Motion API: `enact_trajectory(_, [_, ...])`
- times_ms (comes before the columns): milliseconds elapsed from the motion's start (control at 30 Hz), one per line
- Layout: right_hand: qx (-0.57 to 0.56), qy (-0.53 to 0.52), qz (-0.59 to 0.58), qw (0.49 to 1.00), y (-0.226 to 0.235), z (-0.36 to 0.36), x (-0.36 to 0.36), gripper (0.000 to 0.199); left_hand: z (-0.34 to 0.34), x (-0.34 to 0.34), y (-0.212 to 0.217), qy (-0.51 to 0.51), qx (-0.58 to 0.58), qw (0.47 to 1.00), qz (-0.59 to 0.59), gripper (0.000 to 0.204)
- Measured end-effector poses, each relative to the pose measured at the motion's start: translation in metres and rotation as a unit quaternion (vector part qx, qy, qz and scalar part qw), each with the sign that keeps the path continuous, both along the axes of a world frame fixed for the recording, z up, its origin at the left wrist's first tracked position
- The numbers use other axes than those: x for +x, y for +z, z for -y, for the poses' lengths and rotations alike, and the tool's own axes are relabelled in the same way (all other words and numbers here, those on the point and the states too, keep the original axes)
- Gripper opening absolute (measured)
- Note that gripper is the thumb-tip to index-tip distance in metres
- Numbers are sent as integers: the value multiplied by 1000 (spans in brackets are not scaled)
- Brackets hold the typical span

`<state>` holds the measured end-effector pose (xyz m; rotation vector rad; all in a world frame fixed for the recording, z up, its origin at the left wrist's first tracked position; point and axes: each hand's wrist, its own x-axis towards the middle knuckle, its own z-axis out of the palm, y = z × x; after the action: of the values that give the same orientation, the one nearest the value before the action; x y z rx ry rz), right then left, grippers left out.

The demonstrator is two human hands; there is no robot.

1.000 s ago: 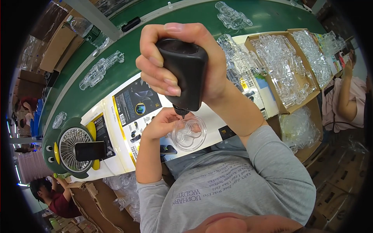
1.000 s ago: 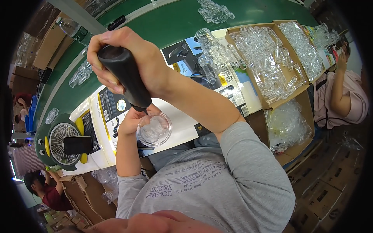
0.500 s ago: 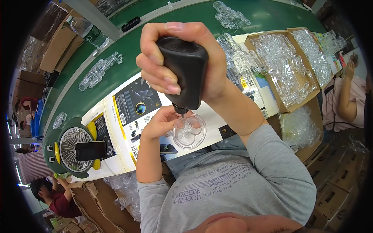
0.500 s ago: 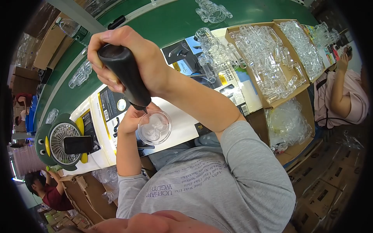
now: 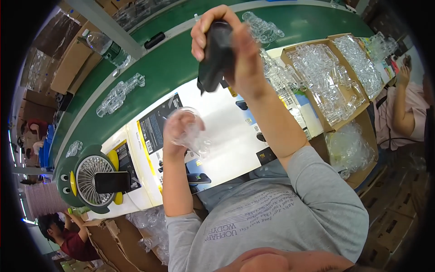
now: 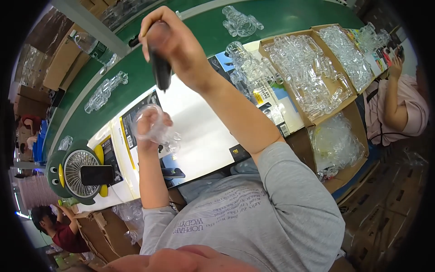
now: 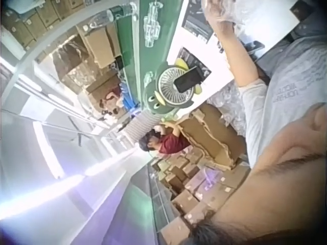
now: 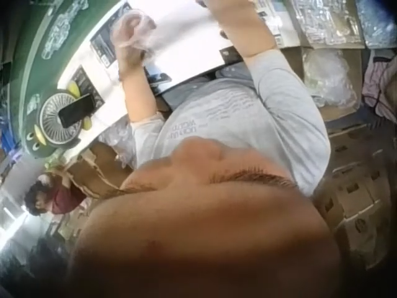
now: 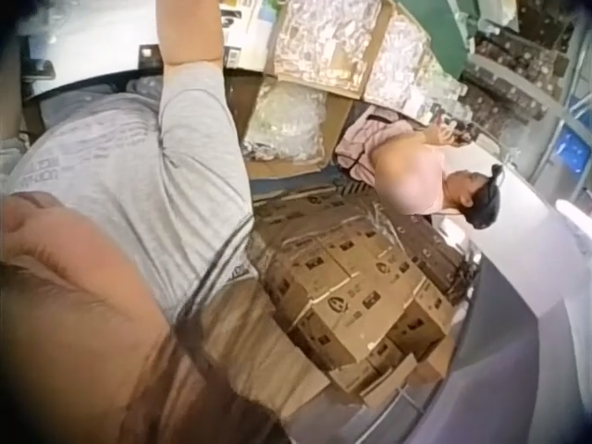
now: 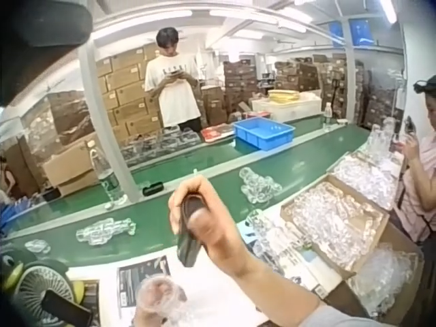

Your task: Assembling clear plastic pitchers by applying adhesive and fitting components together on an assembly line.

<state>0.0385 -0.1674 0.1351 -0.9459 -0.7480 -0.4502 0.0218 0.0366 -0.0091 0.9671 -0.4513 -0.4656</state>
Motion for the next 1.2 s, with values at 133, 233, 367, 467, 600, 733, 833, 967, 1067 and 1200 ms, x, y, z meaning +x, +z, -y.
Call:
enact_trajectory(133, [-233, -257, 11, 938, -18, -8, 19, 47, -16, 7, 3, 143, -180, 966, -122, 36])
enact_trajectory(233, [-406, -278, 144, 858, -38, -24, 51, 39, -26, 20, 4, 107, -281, 947, -109, 36])
enact_trajectory(367, [-606, -266, 321, 678, -100, -50, 62, 17, -41, 28, 3, 91, -318, 938, -98, 34])
enact_trajectory(467, [-593, -239, 395, 659, -137, -50, 62, 16, -40, 26, 6, 74, -327, 938, -89, 34])
enact_trajectory(600, [-628, -109, 376, 672, -154, -37, 51, 19, -38, 29, 2, 46, -321, 943, -72, 35])
enact_trajectory(733, [-660, -161, 279, 678, -154, -24, 19, 55, -38, 30, -5, 42, -310, 947, -68, 32])
enact_trajectory(833, [-648, -161, 137, 732, -129, -10, -5, 69, -34, 30, -4, 109, -285, 950, -62, 33])
enact_trajectory(967, [-500, -93, -41, 860, -101, 5, -42, 81, -19, 19, 1, 139, -160, 977, -25, 56])
enact_trajectory(1067, [-465, -34, -92, 880, -87, 8, -56, 83, 23, -5, 26, 194, -69, 978, 22, 54])
enact_trajectory(1200, [-281, 40, -177, 942, -93, 16, -49, 59, 63, -33, 62, 178, -23, 982, 50, 54])
